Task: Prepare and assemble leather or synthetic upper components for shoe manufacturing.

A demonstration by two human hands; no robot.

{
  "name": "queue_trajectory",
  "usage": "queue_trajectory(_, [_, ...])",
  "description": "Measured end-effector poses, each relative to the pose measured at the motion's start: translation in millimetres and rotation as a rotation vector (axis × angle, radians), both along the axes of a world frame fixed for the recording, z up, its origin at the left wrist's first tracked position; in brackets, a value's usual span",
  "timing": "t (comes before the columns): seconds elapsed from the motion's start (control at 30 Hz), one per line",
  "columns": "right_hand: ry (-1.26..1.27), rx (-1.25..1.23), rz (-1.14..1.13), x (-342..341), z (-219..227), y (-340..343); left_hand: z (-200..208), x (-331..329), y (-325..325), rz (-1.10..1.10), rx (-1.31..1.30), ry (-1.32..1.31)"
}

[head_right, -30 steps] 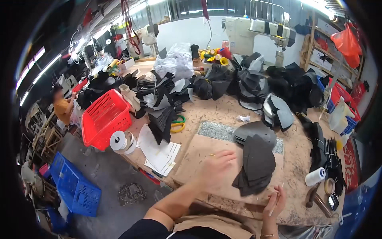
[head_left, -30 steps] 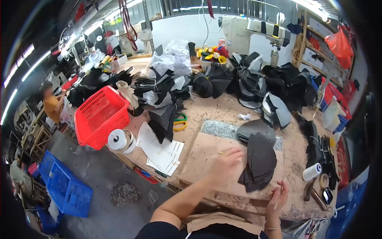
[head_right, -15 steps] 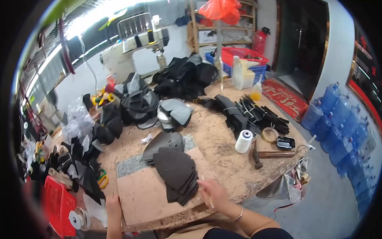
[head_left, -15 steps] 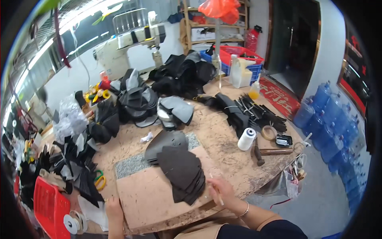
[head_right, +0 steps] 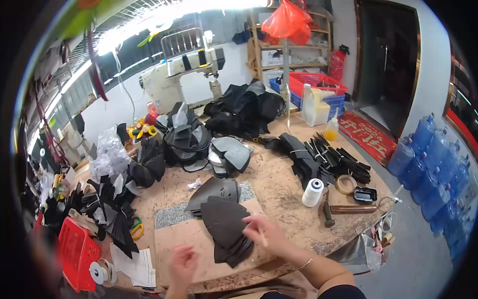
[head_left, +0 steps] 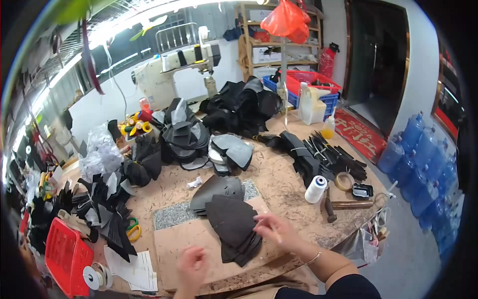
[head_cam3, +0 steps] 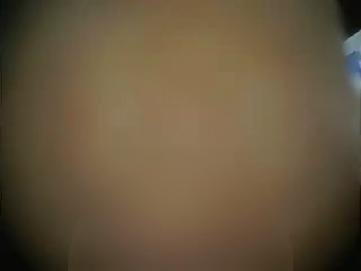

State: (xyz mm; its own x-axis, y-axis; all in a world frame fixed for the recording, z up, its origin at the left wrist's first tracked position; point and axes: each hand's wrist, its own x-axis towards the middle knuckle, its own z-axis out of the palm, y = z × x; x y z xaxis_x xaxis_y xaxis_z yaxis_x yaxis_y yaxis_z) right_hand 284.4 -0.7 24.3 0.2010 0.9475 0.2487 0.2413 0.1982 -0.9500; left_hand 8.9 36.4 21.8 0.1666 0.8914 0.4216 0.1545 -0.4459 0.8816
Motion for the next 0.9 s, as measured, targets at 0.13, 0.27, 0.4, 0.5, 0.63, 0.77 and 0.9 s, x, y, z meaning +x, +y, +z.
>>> queue_trajectory(0.13, [-0.117,0.078,0.227,-21,28,27,16,41,24,-0.214,-0.086,0.034])
queue_trajectory(0.27, [-0.412,-0.003,-0.113,13,12,65,4,19,50,-0.197,-0.36,-0.081])
queue_trajectory(0.4, [-0.497,-0.207,-0.017,5,8,66,-11,8,59,-0.283,-0.928,-0.46])
queue_trajectory(0.5, [-0.441,-0.164,-0.056,2,-11,77,-6,20,67,-0.581,-1.119,-0.472])
queue_trajectory(0.63, [-0.239,-0.235,-0.071,5,-20,77,-8,24,89,-0.571,-1.263,-0.343])
queue_trajectory(0.77, [-0.156,-0.166,-0.018,8,-23,60,3,34,82,-0.657,-1.253,-0.192])
queue_trajectory(0.9, [0.284,-0.223,0.093,0,-17,37,6,31,78,-0.766,-1.198,0.056])
